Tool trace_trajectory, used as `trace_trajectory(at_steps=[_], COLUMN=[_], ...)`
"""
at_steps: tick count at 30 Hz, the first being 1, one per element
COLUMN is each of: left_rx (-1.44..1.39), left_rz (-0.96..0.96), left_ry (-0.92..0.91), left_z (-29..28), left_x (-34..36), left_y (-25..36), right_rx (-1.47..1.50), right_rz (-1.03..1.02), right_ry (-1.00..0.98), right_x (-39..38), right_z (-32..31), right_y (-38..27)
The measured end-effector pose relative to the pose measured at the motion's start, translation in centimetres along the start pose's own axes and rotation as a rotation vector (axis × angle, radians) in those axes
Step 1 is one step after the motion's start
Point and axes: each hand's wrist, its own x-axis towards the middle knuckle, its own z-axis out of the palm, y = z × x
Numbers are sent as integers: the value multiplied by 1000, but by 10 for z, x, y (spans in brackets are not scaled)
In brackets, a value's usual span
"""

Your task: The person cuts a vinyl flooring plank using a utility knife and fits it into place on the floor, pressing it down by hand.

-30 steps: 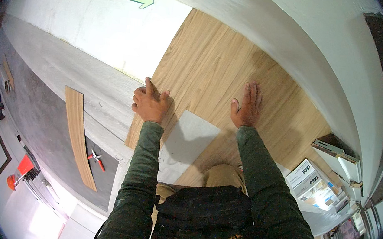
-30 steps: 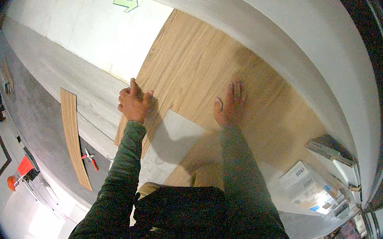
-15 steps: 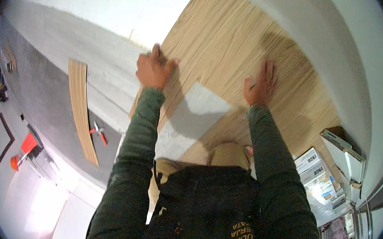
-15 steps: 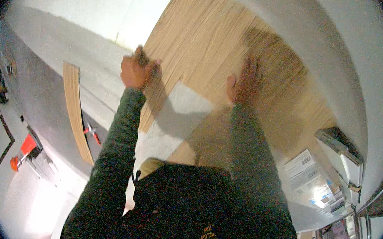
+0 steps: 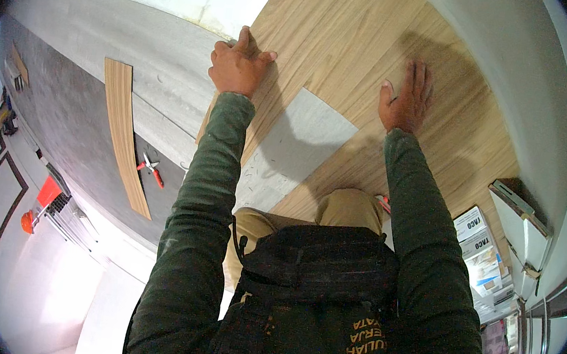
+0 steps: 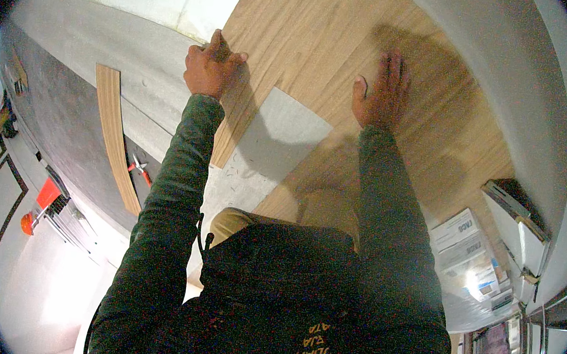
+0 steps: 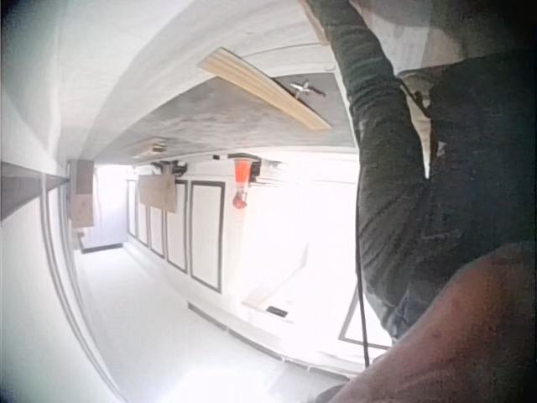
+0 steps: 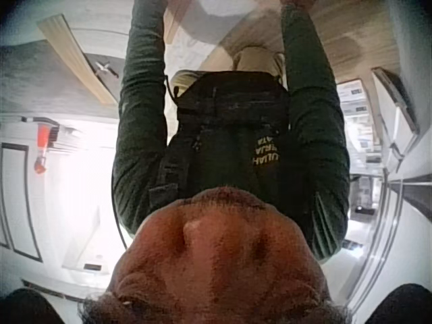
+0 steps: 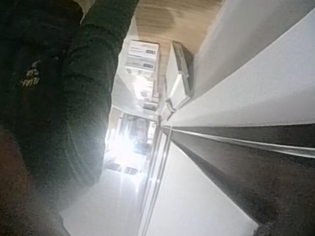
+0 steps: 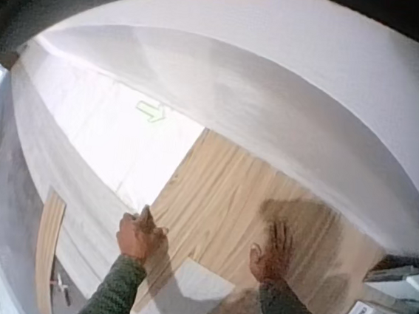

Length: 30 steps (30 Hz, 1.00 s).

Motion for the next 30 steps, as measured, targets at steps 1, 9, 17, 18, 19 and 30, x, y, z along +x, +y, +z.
trace_trajectory(at_steps=[1, 9, 17, 18, 19, 30], left_rx=[18, 32, -25, -68, -55, -27], left_rz=[-6, 19, 36, 47, 59, 5], left_ry=[-6, 41, 57, 69, 84, 68], left_z=[-1, -2, 3, 4, 6, -2], left_x=[0, 0, -2, -4, -4, -1], left_y=[2, 7, 3, 2, 0, 9], right_rx=[12, 23, -17, -17, -22, -17], right_rz=[-2, -22, 55, 48, 53, 63], right_ry=[3, 24, -89, -81, -90, -109], right_x=[0, 7, 1, -1, -1, 3], right_z=[0, -3, -2, -1, -2, -5], right_y=[0, 0, -3, -1, -3, -5])
